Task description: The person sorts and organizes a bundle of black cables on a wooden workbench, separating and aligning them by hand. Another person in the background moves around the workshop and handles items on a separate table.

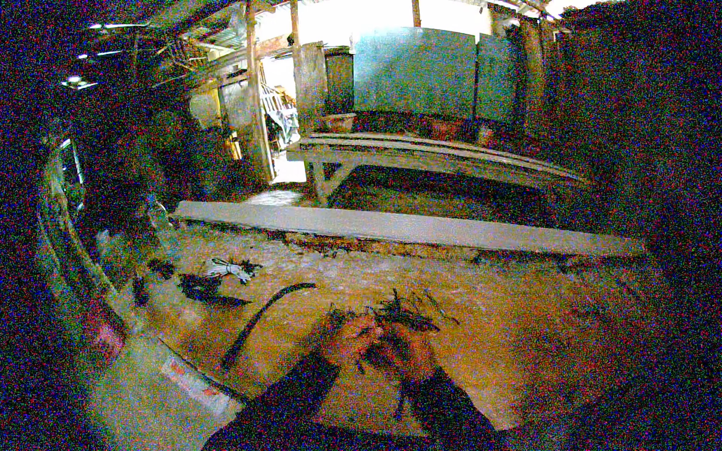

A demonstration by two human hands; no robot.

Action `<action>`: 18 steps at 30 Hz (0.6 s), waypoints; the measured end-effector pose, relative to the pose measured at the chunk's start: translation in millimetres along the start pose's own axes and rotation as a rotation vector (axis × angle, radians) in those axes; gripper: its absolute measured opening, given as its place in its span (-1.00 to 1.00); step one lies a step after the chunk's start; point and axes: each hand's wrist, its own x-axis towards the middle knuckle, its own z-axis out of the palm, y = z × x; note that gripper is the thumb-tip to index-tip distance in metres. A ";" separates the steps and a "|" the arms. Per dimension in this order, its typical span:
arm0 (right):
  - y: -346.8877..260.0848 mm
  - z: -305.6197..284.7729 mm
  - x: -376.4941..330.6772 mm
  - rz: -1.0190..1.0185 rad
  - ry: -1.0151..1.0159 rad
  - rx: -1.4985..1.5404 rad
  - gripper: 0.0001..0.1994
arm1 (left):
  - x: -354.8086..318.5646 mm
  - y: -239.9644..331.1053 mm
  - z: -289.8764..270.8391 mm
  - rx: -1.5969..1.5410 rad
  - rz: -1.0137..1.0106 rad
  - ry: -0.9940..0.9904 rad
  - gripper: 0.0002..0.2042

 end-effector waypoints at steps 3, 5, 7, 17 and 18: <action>-3.0 -1.3 1.3 -0.087 0.026 -0.120 -0.81 | 2.4 -5.5 1.0 -0.019 0.140 0.012 -0.72; -2.9 -1.8 0.4 -0.095 0.028 -0.155 -0.81 | 2.3 -5.1 -0.6 -0.011 0.127 -0.023 -0.73; -1.0 -0.8 -0.3 -0.058 0.020 -0.119 -0.81 | 1.9 -1.6 -1.9 -0.023 0.093 -0.035 -0.74; 0.6 1.8 -0.7 -0.035 0.001 -0.083 -0.86 | 2.2 5.5 -4.2 0.073 0.052 -0.089 -0.77; -0.1 -0.4 -0.5 -0.032 -0.027 -0.021 -0.88 | 0.5 4.6 -5.1 -0.129 0.005 -0.150 -0.78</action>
